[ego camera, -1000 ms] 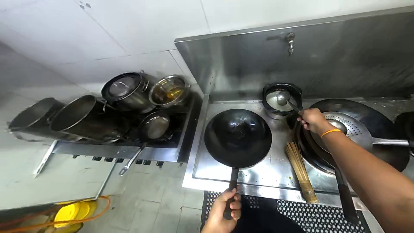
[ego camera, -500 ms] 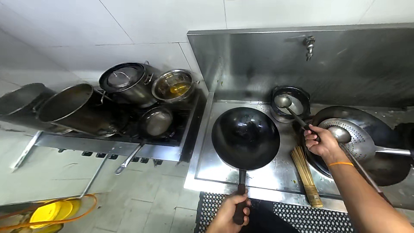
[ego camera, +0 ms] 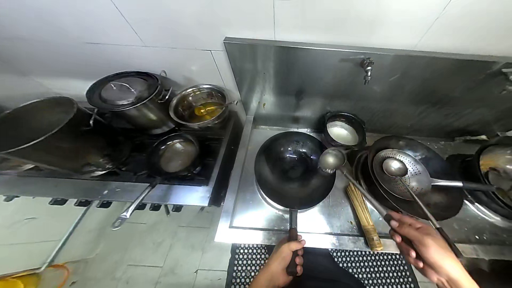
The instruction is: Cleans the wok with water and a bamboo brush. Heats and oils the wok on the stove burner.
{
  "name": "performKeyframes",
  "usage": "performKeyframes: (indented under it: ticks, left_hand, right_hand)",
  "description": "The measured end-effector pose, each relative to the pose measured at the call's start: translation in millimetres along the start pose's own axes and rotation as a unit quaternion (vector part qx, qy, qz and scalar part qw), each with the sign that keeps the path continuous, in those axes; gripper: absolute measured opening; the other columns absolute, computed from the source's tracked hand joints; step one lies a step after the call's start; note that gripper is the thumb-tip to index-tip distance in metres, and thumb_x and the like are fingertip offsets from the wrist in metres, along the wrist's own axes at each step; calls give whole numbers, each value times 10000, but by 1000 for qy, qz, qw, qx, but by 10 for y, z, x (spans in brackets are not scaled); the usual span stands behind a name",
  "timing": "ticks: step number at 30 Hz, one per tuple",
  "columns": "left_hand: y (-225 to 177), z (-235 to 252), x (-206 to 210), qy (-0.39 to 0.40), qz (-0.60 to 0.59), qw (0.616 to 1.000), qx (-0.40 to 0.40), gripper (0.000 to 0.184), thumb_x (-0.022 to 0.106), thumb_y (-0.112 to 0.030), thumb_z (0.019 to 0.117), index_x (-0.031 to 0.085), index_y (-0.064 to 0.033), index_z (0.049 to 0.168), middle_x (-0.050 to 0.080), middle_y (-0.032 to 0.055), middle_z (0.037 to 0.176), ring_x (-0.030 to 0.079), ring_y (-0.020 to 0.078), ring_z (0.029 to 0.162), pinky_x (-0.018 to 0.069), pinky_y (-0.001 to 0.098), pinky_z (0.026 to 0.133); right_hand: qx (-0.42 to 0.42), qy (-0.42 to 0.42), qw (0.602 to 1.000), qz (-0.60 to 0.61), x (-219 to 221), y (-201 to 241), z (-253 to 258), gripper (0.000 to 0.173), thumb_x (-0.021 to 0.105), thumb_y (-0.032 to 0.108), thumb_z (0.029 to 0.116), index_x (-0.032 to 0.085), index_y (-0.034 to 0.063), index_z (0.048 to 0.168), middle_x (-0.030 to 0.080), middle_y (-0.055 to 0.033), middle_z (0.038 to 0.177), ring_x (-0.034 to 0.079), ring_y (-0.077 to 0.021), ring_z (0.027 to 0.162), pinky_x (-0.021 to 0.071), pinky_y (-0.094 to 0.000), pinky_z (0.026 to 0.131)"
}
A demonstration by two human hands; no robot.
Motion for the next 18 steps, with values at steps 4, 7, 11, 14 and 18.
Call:
performKeyframes:
  ticks: [4,7,11,14,18]
  left_hand:
    - [18,97,-59,-12,1,1000,2,405,693,-211,956,524,-142,1318,541,55,747,544,148,503,517,293,444]
    - [44,117,-70,-16,-4,1000,4,409,696,-235,959,531,-149,1323,546,59,755,548,150,509,513,291,444]
    - [66,107,-73,-17,-11,1000,17,407,705,-241,958,548,-146,1321,558,63,762,564,151,519,524,291,447]
    - [110,93,-81,-41,-28,998,42,420,703,-275,968,556,-142,1338,609,92,835,604,171,575,539,302,477]
    - [226,51,-125,-82,-62,991,91,444,551,-428,1052,539,-141,1390,685,168,1036,666,234,690,574,366,568]
  right_hand:
    - [-17,22,991,-132,125,-290,-229,375,623,228,1016,640,166,1385,639,-84,743,486,-159,443,430,-323,369]
    - [-70,18,985,-153,158,-481,-240,400,623,187,1009,633,179,1409,680,-112,774,547,-207,484,466,-356,400]
    - [-106,-64,972,-199,129,-797,95,464,650,199,964,586,203,1423,711,-64,860,621,-203,561,550,-392,470]
    - [-54,-107,932,-341,145,-1045,484,368,575,291,981,573,187,1334,668,-24,839,648,-190,659,577,-458,596]
    - [4,-168,861,-480,162,-1386,820,429,535,381,1000,547,183,1381,722,-83,1024,722,-283,889,595,-560,767]
Point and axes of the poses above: each hand's wrist, its own z-axis towards the middle knuckle, its own x-axis out of the palm, y = z × x, the point moved 2 cm from there along z, towards the middle knuckle
